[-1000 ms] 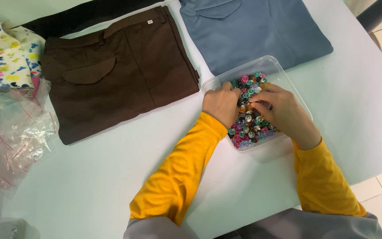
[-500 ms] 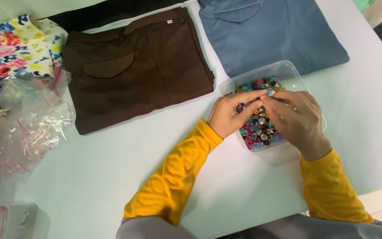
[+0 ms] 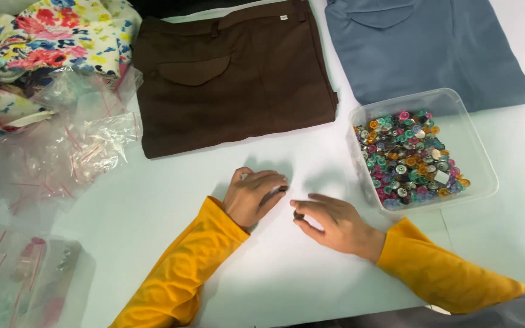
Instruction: Sorting buttons from a container and placing them into small plastic bags
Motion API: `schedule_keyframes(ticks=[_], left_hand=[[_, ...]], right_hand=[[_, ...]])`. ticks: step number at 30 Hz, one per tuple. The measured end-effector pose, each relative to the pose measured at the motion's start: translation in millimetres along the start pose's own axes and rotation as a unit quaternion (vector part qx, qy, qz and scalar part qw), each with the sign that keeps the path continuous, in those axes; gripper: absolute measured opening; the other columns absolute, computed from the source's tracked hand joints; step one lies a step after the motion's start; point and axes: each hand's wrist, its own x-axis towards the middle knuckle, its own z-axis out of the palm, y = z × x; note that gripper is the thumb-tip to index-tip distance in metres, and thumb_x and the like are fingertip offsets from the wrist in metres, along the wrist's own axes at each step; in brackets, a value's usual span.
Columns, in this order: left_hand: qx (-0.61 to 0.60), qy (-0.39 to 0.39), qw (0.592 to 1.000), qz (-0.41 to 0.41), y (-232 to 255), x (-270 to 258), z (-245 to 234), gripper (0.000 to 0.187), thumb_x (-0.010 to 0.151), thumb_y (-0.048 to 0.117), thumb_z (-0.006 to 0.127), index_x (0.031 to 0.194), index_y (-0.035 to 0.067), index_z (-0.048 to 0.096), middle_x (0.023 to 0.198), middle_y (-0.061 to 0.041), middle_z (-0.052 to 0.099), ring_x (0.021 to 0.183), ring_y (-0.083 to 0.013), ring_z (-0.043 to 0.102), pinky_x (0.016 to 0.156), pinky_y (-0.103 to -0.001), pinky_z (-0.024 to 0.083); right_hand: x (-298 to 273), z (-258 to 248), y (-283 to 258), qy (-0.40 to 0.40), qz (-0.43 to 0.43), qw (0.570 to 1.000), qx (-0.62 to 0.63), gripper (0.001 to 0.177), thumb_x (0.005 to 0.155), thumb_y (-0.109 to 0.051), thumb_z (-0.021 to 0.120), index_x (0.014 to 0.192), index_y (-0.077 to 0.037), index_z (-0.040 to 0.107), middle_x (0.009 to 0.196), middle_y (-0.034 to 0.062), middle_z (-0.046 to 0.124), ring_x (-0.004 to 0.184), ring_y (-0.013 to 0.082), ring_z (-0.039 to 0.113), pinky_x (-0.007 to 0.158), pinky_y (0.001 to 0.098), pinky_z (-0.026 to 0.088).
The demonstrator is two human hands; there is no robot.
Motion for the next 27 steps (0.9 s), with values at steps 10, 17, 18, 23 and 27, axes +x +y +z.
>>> schedule_keyframes(ticks=[10, 17, 18, 23, 27], left_hand=[[0.098, -0.016, 0.994, -0.043, -27.4, -13.5, -13.3, 0.025, 0.097, 0.041, 0.068, 0.111, 0.022, 0.074, 0.134, -0.002, 0.066, 0.128, -0.0237, 0.059, 0.105, -0.052, 0.037], [0.065, -0.006, 0.997, -0.049, -24.3, -16.3, -8.6, 0.026, 0.098, 0.031, 0.069, 0.120, 0.018, 0.071, 0.123, -0.004, 0.071, 0.121, -0.0227, 0.065, 0.108, -0.050, 0.038], [0.065, 0.003, 0.997, -0.047, -25.7, -19.2, -4.6, 0.021, 0.097, 0.027, 0.070, 0.117, 0.019, 0.071, 0.116, -0.002, 0.072, 0.117, -0.0220, 0.066, 0.108, -0.049, 0.038], [0.082, -0.007, 0.995, -0.053, -34.0, -25.6, 3.6, 0.018, 0.096, 0.030, 0.070, 0.112, 0.021, 0.072, 0.104, 0.001, 0.069, 0.107, -0.0190, 0.066, 0.108, -0.048, 0.039], [0.086, 0.000, 0.995, -0.051, -29.9, -23.2, -0.3, 0.019, 0.096, 0.028, 0.070, 0.113, 0.020, 0.070, 0.103, 0.000, 0.069, 0.105, -0.0195, 0.067, 0.106, -0.046, 0.041]], right_hand=[[12.7, 49.7, 45.3, -0.092, 0.050, 0.984, -0.146, 0.011, 0.094, -0.022, 0.071, 0.099, -0.016, 0.064, 0.102, -0.0007, 0.078, 0.097, 0.0131, 0.074, 0.106, 0.0417, 0.049], [0.5, 49.2, 50.0, -0.086, 0.064, 0.983, -0.150, 0.015, 0.091, -0.023, 0.074, 0.104, -0.021, 0.068, 0.102, -0.0061, 0.074, 0.097, 0.0138, 0.070, 0.101, 0.0399, 0.049], [0.2, 49.0, 48.8, -0.086, 0.069, 0.983, -0.149, 0.016, 0.091, -0.023, 0.074, 0.106, -0.020, 0.068, 0.100, -0.0047, 0.075, 0.096, 0.0144, 0.070, 0.102, 0.0404, 0.049], [3.2, 48.6, 45.6, -0.079, 0.048, 0.980, -0.178, 0.018, 0.091, -0.024, 0.073, 0.107, -0.021, 0.068, 0.100, -0.0052, 0.075, 0.097, 0.0122, 0.071, 0.105, 0.0384, 0.046], [5.6, 46.9, 44.2, -0.075, 0.047, 0.981, -0.172, 0.019, 0.092, -0.024, 0.073, 0.109, -0.019, 0.068, 0.101, -0.0024, 0.076, 0.099, 0.0144, 0.071, 0.103, 0.0386, 0.048]])
